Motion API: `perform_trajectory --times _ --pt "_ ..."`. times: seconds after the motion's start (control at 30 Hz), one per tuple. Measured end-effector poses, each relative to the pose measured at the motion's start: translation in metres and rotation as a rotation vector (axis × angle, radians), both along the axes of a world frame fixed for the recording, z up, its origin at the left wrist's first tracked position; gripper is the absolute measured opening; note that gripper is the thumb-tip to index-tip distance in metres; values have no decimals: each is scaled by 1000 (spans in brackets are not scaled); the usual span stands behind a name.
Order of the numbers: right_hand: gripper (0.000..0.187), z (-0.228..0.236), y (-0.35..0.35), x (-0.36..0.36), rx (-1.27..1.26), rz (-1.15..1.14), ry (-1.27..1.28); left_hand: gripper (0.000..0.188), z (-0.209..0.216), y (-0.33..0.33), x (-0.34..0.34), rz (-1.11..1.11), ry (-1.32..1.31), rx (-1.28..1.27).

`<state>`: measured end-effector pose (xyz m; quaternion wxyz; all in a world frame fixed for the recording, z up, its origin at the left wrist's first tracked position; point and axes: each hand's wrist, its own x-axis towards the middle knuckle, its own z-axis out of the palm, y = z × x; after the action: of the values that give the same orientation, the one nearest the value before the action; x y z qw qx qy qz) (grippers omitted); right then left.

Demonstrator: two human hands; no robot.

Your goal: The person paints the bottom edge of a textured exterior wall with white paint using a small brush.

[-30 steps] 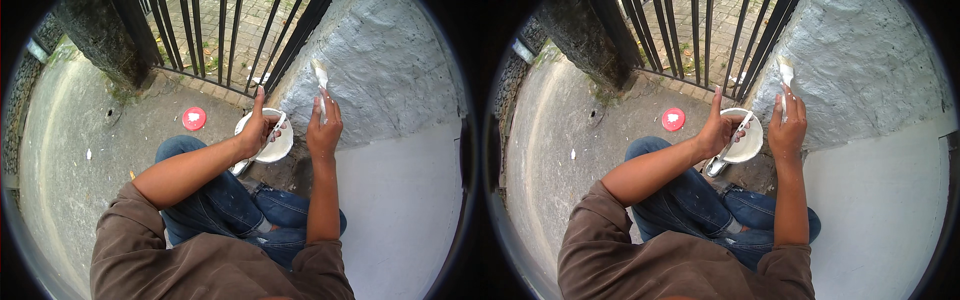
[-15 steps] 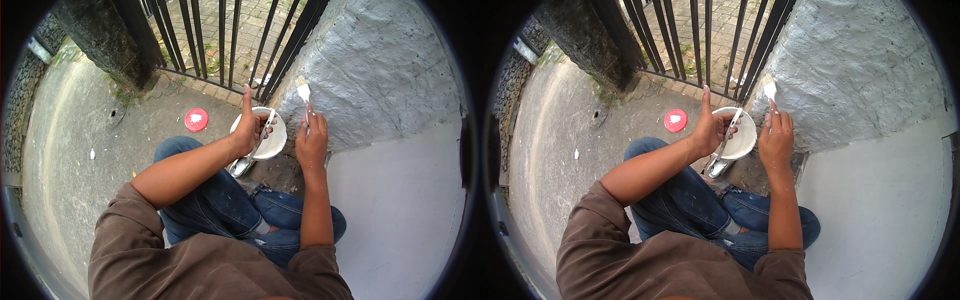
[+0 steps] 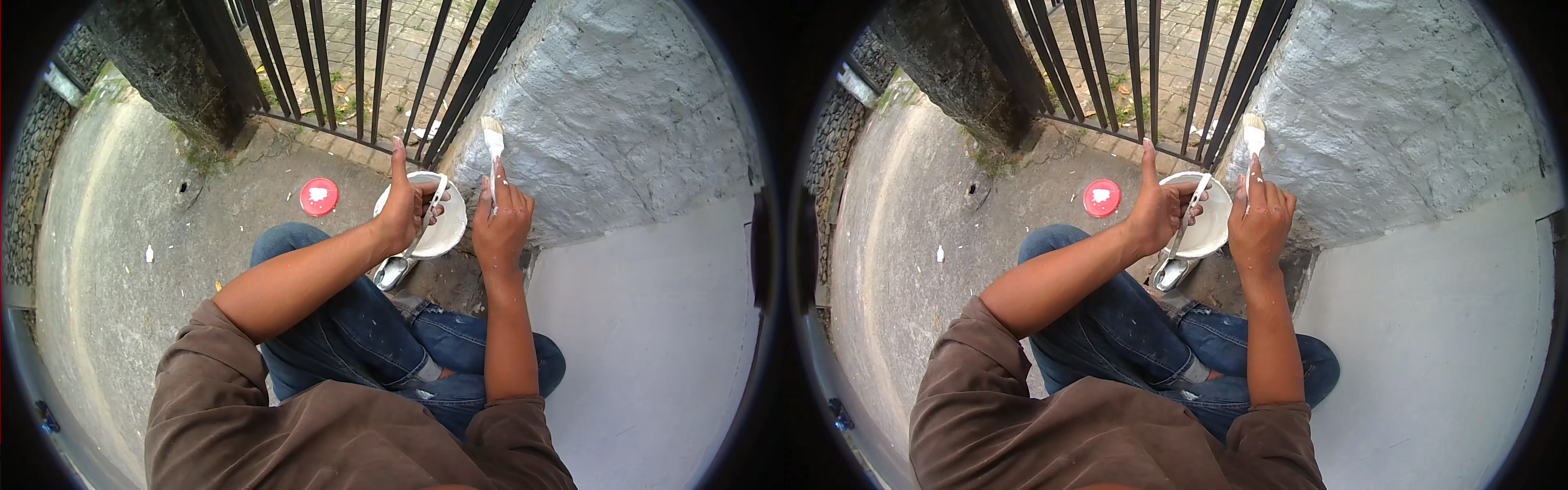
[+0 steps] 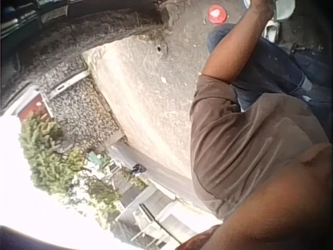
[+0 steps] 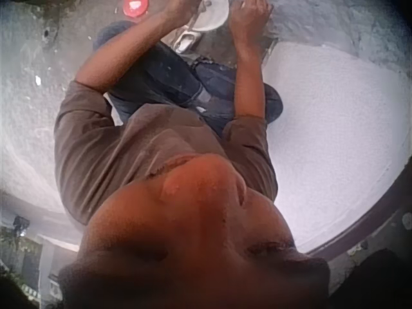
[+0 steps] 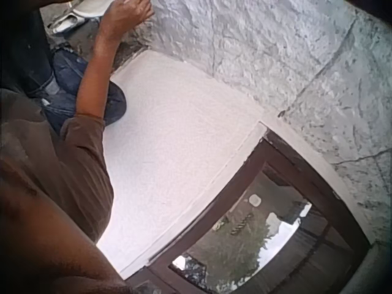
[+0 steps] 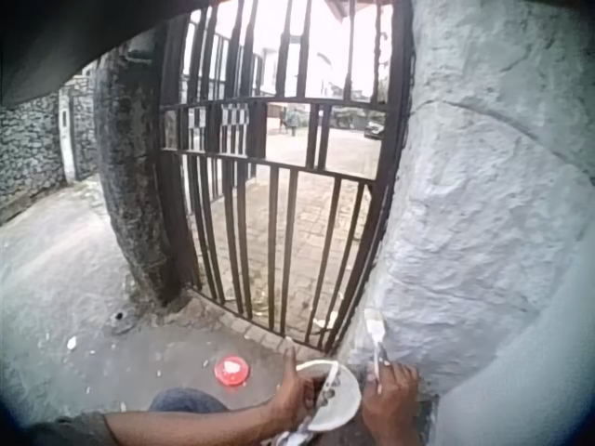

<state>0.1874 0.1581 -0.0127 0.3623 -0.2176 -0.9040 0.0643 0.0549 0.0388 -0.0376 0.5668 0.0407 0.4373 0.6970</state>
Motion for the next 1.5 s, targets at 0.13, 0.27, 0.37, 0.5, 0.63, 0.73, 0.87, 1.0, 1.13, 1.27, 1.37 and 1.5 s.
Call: perform_trajectory --times 0.13,0.27,0.37,0.5,0.63,0.73,0.87,1.0,1.13,1.27,1.37,1.5 --pt "39 0 3 5 -61 -36 6 128 2 -1 -1 -8 -10 12" --pt "38 11 -3 11 -57 -75 -39 130 0 -1 1 -16 -3 7" --pt "37 25 -10 15 -63 -88 -74 130 -3 0 1 -42 -6 20" --pt "35 32 -13 7 7 -63 -64 131 -8 0 -1 -71 1 13" --pt "34 24 -3 1 -2 -79 -38 132 -5 -2 -1 -42 13 18" --pt "34 17 0 11 -54 -90 4 131 -9 0 1 -27 1 -2" --pt "34 15 4 23 -97 -82 -88 131 -8 -2 0 -38 12 1" --pt "33 38 21 41 -318 -61 -291 134 -10 -4 -2 -45 -8 -15" --pt "39 38 39 50 -575 -117 -424 136 -12 0 -1 -71 -15 -5" --pt "41 12 56 53 -588 -129 -335 138 -15 2 1 -81 -23 -30" --pt "40 7 58 53 -525 -96 -191 137 -12 3 2 -96 13 -62" --pt "38 14 59 55 -363 -105 26 138 -15 3 2 -106 -3 -40"
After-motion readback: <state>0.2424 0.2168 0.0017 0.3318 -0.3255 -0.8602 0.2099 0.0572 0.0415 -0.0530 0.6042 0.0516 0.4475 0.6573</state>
